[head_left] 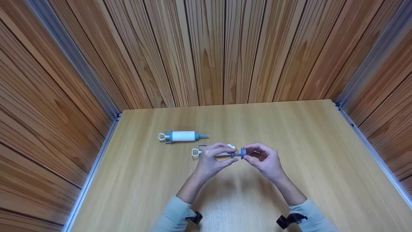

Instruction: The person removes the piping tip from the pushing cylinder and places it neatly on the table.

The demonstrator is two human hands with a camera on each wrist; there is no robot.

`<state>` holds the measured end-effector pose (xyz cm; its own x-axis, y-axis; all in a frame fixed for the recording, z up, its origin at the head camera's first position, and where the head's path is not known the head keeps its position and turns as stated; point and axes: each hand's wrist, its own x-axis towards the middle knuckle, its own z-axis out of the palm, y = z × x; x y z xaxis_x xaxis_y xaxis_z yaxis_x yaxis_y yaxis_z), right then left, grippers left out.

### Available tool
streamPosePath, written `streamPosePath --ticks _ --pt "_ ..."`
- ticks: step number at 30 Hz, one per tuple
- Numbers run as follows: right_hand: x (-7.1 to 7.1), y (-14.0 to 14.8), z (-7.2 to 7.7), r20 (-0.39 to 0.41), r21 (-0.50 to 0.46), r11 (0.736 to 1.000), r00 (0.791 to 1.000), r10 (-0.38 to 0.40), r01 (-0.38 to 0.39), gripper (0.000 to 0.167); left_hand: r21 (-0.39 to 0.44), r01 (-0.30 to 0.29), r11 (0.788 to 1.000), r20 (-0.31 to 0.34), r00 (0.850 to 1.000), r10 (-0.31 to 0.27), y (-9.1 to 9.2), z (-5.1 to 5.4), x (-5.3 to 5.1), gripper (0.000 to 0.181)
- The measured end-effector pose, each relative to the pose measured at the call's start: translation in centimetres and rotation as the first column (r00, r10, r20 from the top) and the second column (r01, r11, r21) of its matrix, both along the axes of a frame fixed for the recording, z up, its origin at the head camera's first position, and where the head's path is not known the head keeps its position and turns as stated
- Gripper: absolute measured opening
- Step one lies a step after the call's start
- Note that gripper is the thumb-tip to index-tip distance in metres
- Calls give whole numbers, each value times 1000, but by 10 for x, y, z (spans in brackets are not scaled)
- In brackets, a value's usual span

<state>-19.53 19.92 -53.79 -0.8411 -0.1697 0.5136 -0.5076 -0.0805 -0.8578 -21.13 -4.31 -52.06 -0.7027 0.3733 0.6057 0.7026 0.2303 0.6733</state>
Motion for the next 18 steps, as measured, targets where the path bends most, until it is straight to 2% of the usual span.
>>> streamPosePath --ticks 6,11,14,18 --pt "0 3 -1 13 13 1000 1000 3 -3 28 0 12 1000 32 999 -12 0 2 -1 26" --pt "0 7 -4 -10 17 1000 1000 -4 4 30 21 14 1000 71 997 -15 -2 2 0 27" --pt "0 9 -6 -22 9 1000 1000 -8 8 26 29 3 1000 70 998 -5 -2 1 1 27" --pt "0 10 -9 -19 -12 1000 1000 -7 7 30 32 -11 999 53 999 9 -1 -1 0 28"
